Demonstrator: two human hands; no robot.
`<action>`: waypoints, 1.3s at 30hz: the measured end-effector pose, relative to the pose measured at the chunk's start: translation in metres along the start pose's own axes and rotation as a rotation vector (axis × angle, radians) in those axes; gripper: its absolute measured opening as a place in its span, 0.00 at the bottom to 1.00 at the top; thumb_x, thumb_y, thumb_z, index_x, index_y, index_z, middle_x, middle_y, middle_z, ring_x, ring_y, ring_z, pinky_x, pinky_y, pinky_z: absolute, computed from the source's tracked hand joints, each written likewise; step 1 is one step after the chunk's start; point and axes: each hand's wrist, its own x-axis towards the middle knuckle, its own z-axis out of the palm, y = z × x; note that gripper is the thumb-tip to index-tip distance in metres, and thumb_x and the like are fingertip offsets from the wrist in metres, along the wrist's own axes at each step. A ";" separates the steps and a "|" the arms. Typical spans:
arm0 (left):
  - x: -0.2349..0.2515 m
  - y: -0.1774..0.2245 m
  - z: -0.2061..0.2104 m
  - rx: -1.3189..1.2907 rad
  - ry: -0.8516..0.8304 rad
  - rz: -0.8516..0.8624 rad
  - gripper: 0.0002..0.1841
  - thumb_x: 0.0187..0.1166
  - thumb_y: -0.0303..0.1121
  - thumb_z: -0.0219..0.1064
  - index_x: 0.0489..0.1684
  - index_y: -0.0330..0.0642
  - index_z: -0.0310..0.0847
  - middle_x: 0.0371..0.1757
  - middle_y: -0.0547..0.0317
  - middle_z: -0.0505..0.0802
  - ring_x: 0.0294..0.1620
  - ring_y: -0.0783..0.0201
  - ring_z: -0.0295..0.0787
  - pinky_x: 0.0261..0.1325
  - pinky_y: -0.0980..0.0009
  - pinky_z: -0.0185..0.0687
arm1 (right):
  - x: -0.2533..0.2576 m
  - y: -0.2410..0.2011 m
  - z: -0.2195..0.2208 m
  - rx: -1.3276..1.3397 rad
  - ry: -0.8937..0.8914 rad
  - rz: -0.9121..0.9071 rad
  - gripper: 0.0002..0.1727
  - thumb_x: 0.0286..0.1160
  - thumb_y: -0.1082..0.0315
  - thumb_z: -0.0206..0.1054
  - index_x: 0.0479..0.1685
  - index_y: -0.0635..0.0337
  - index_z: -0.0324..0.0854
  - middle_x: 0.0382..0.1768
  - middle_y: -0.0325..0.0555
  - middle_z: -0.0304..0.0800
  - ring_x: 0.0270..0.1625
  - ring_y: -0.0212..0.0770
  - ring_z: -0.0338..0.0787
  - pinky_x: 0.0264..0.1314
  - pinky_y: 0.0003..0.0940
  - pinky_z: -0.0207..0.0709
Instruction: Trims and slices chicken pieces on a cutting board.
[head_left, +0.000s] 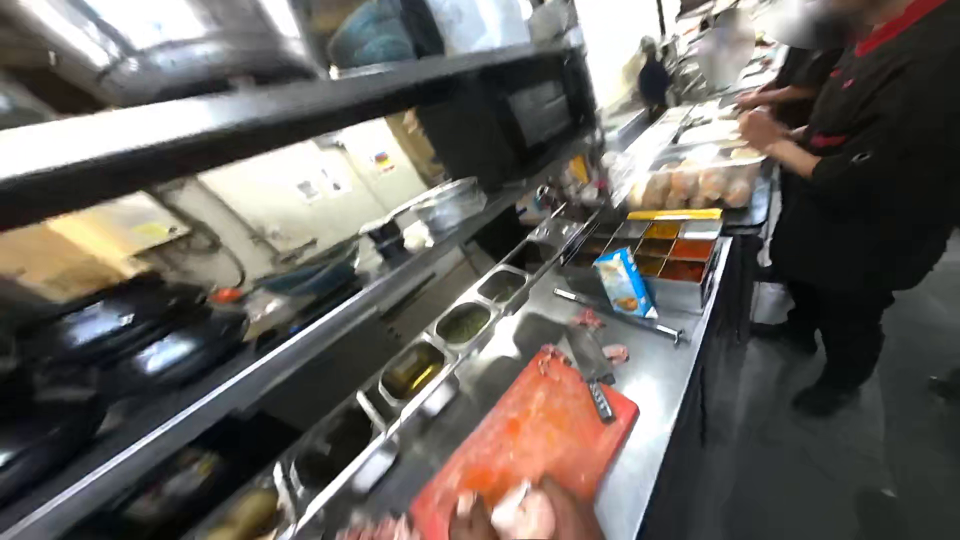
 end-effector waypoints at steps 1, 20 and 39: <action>0.005 0.007 0.005 0.005 0.021 0.009 0.27 0.89 0.41 0.59 0.74 0.24 0.73 0.58 0.26 0.88 0.59 0.37 0.88 0.65 0.37 0.81 | 0.004 0.001 -0.004 0.006 0.003 0.003 0.38 0.55 0.50 0.85 0.68 0.59 0.80 0.53 0.56 0.93 0.57 0.56 0.93 0.60 0.62 0.84; 0.010 0.025 -0.108 -0.324 -0.046 -0.134 0.18 0.94 0.43 0.53 0.64 0.38 0.76 0.40 0.50 0.91 0.34 0.60 0.89 0.39 0.62 0.88 | 0.048 0.004 0.018 0.434 -0.254 0.321 0.49 0.66 0.62 0.82 0.86 0.57 0.54 0.67 0.58 0.82 0.61 0.53 0.89 0.57 0.54 0.87; -0.039 -0.038 -0.030 0.094 -0.133 0.137 0.35 0.65 0.44 0.79 0.69 0.31 0.78 0.65 0.35 0.85 0.67 0.41 0.81 0.69 0.43 0.78 | 0.093 0.018 -0.120 0.630 -0.073 0.429 0.16 0.84 0.73 0.63 0.67 0.64 0.72 0.45 0.51 0.87 0.38 0.42 0.89 0.44 0.40 0.86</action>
